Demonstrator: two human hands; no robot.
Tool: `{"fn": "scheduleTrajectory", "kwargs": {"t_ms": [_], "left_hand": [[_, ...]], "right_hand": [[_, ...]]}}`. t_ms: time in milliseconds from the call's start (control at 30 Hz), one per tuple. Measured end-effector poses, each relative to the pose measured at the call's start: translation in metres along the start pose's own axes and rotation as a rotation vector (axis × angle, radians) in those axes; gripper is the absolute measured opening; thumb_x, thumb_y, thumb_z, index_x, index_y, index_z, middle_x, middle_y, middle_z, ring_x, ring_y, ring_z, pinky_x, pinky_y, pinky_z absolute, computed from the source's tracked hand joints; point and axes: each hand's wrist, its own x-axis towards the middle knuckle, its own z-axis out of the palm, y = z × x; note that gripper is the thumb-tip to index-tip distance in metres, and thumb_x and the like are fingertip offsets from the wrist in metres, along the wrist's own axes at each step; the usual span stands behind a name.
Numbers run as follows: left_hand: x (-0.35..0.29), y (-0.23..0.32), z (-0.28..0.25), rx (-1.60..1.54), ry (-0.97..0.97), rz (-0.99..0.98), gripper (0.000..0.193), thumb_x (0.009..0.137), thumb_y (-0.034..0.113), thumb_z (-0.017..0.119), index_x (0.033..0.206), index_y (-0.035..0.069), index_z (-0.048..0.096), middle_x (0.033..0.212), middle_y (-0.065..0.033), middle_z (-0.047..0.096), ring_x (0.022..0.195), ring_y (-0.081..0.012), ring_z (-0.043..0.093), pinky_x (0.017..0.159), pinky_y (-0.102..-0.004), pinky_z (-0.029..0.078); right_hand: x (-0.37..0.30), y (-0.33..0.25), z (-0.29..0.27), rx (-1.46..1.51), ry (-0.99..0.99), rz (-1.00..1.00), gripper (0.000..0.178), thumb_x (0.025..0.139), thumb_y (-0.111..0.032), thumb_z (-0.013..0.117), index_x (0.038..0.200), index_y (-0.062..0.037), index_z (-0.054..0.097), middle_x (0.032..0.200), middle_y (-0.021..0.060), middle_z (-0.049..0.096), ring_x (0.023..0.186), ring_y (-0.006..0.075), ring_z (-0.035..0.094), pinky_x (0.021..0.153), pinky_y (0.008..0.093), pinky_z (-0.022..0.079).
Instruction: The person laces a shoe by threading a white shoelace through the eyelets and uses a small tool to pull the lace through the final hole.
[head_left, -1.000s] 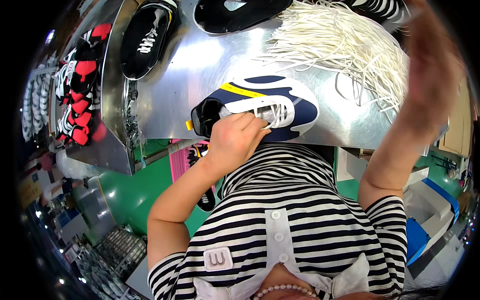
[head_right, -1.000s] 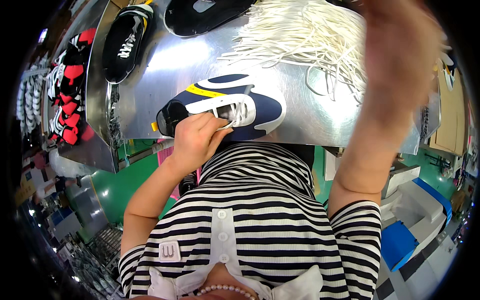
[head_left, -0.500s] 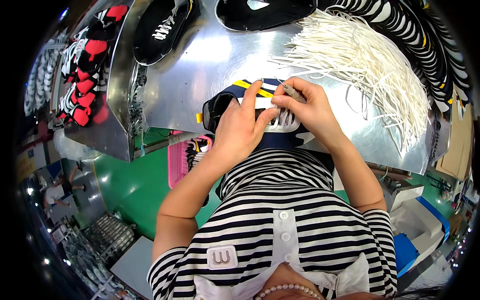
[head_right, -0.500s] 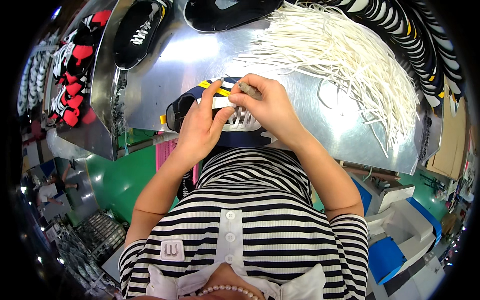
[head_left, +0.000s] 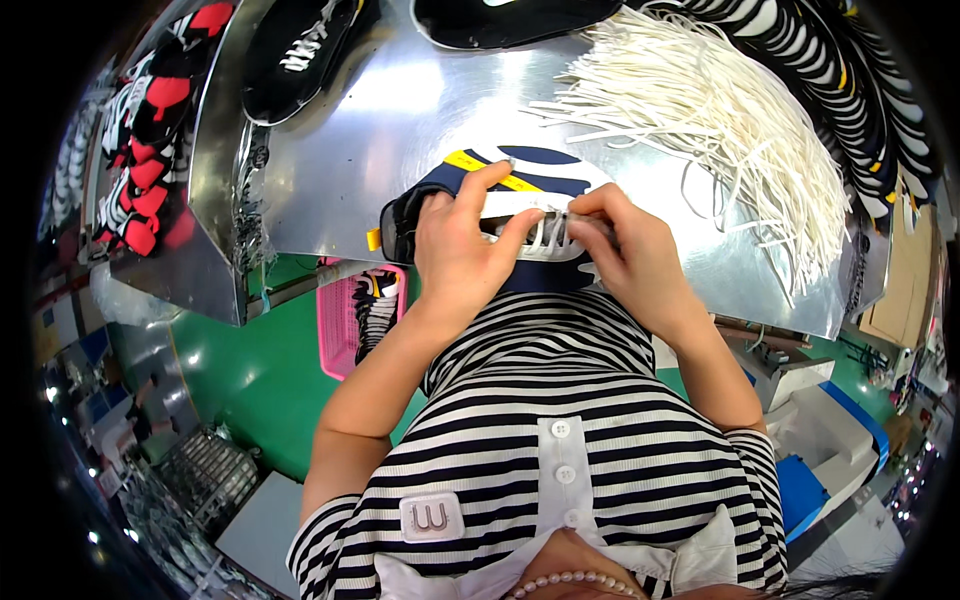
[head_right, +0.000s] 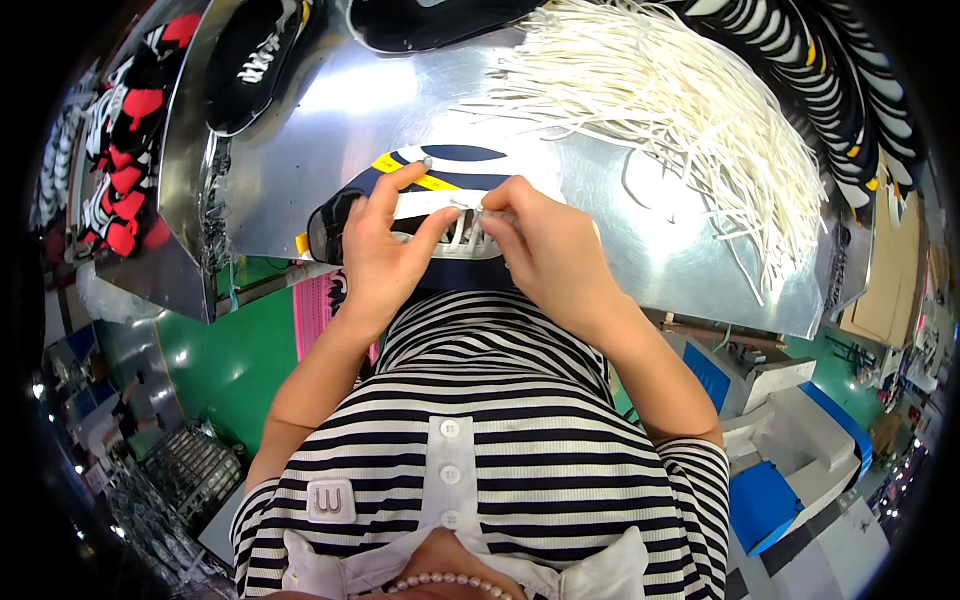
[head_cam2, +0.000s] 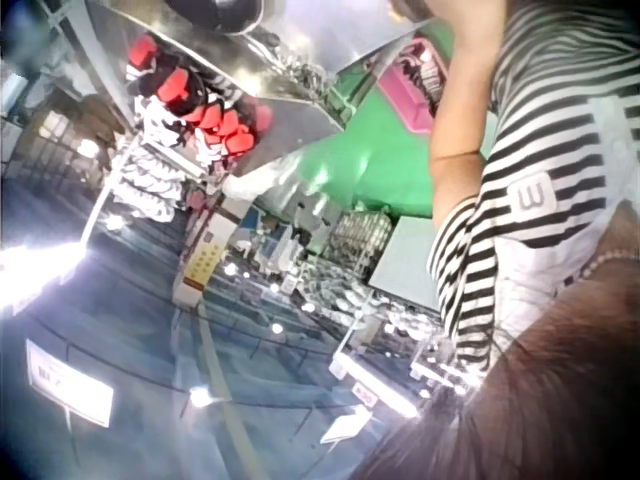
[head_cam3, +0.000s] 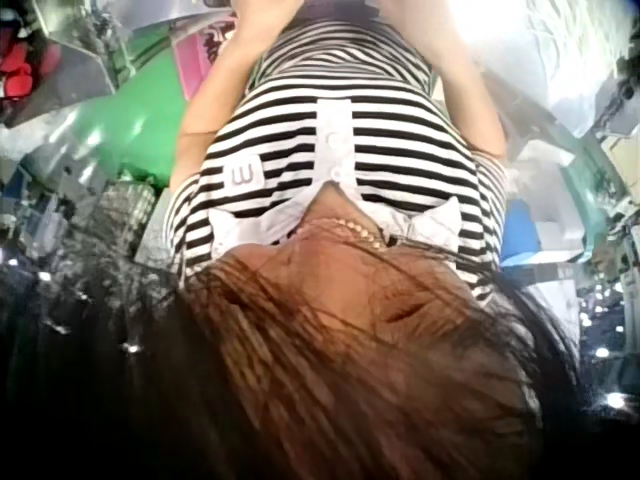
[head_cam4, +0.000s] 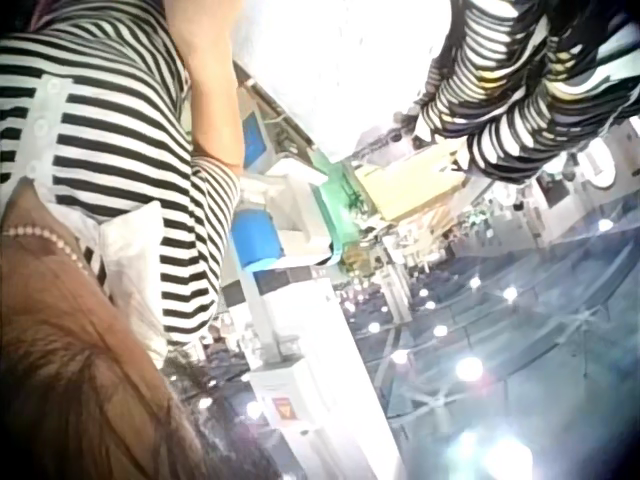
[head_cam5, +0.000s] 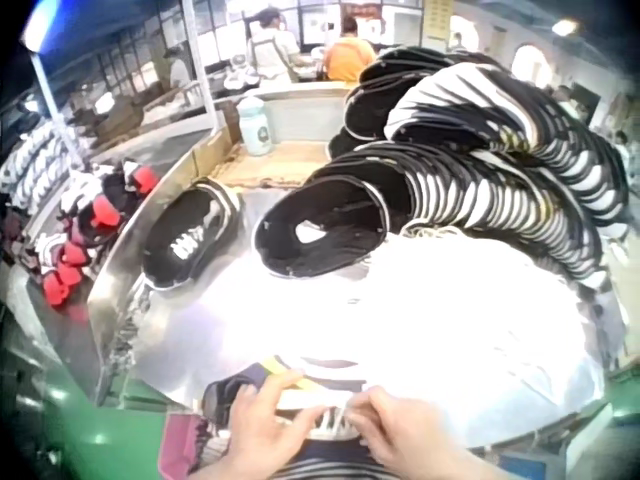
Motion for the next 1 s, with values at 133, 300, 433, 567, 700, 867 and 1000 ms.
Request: {"fn": "scheduleTrajectory", "kwargs": {"t_ms": [133, 300, 433, 567, 700, 867, 1000], "left_hand": [[0.000, -0.003, 0.005, -0.030, 0.043, 0.063, 0.047, 0.080, 0.027, 0.079, 0.121, 0.010, 0.064, 0.079, -0.0121, 0.065, 0.072, -0.0295, 0.057, 0.069, -0.0392, 0.045], [-0.010, 0.002, 0.005, 0.045, -0.054, 0.190, 0.042, 0.085, 0.009, 0.070, 0.126, 0.007, 0.060, 0.087, -0.0107, 0.070, 0.070, -0.0252, 0.059, 0.065, -0.0380, 0.045], [-0.009, -0.007, 0.002, -0.136, -0.076, 0.125, 0.042, 0.088, 0.003, 0.066, 0.129, 0.003, 0.057, 0.096, -0.0080, 0.070, 0.079, -0.0163, 0.065, 0.076, -0.0290, 0.051], [-0.007, -0.005, -0.007, -0.597, -0.160, -0.272, 0.043, 0.088, 0.000, 0.065, 0.130, 0.002, 0.055, 0.104, -0.0064, 0.066, 0.093, -0.0099, 0.063, 0.085, -0.0234, 0.050], [-0.004, 0.006, 0.000, -0.384, -0.116, -0.105, 0.047, 0.084, 0.000, 0.069, 0.129, 0.001, 0.054, 0.107, -0.0074, 0.064, 0.095, -0.0113, 0.062, 0.085, -0.0251, 0.050], [-0.006, 0.001, 0.005, -0.271, 0.004, 0.015, 0.054, 0.082, 0.001, 0.071, 0.132, 0.001, 0.050, 0.118, -0.0139, 0.059, 0.098, -0.0203, 0.062, 0.086, -0.0316, 0.051], [-0.002, -0.005, 0.011, -0.358, 0.030, -0.044, 0.054, 0.081, 0.002, 0.071, 0.131, 0.004, 0.052, 0.107, -0.0157, 0.062, 0.092, -0.0237, 0.062, 0.081, -0.0328, 0.052]], "right_hand": [[0.004, 0.002, 0.003, -0.139, 0.024, -0.151, 0.015, 0.087, -0.010, 0.067, 0.098, -0.0054, 0.059, 0.077, 0.0132, 0.067, 0.067, 0.0297, 0.067, 0.059, 0.0373, 0.051], [0.018, -0.004, 0.029, -0.508, 0.014, -0.234, 0.019, 0.087, -0.011, 0.064, 0.099, -0.0031, 0.052, 0.073, 0.0124, 0.065, 0.062, 0.0274, 0.066, 0.055, 0.0340, 0.051], [0.021, 0.003, 0.023, -0.471, -0.044, -0.255, 0.020, 0.087, -0.013, 0.066, 0.100, -0.0026, 0.055, 0.074, 0.0131, 0.065, 0.062, 0.0256, 0.067, 0.054, 0.0337, 0.051], [0.001, -0.008, -0.022, -0.266, -0.022, -0.119, 0.020, 0.086, -0.014, 0.070, 0.102, -0.0049, 0.062, 0.075, 0.0117, 0.067, 0.062, 0.0231, 0.067, 0.052, 0.0328, 0.050], [0.011, 0.024, 0.014, -0.058, 0.269, -0.050, 0.015, 0.084, -0.012, 0.072, 0.097, -0.0074, 0.068, 0.073, 0.0090, 0.067, 0.058, 0.0213, 0.066, 0.052, 0.0312, 0.048], [0.011, 0.028, 0.028, -0.188, 0.374, -0.154, 0.014, 0.081, -0.007, 0.071, 0.094, -0.0094, 0.069, 0.070, 0.0051, 0.064, 0.052, 0.0165, 0.059, 0.049, 0.0288, 0.044], [0.012, 0.030, 0.031, -0.229, 0.386, -0.181, 0.014, 0.080, -0.006, 0.071, 0.094, -0.0103, 0.068, 0.070, 0.0044, 0.064, 0.053, 0.0170, 0.059, 0.049, 0.0287, 0.044]]}}
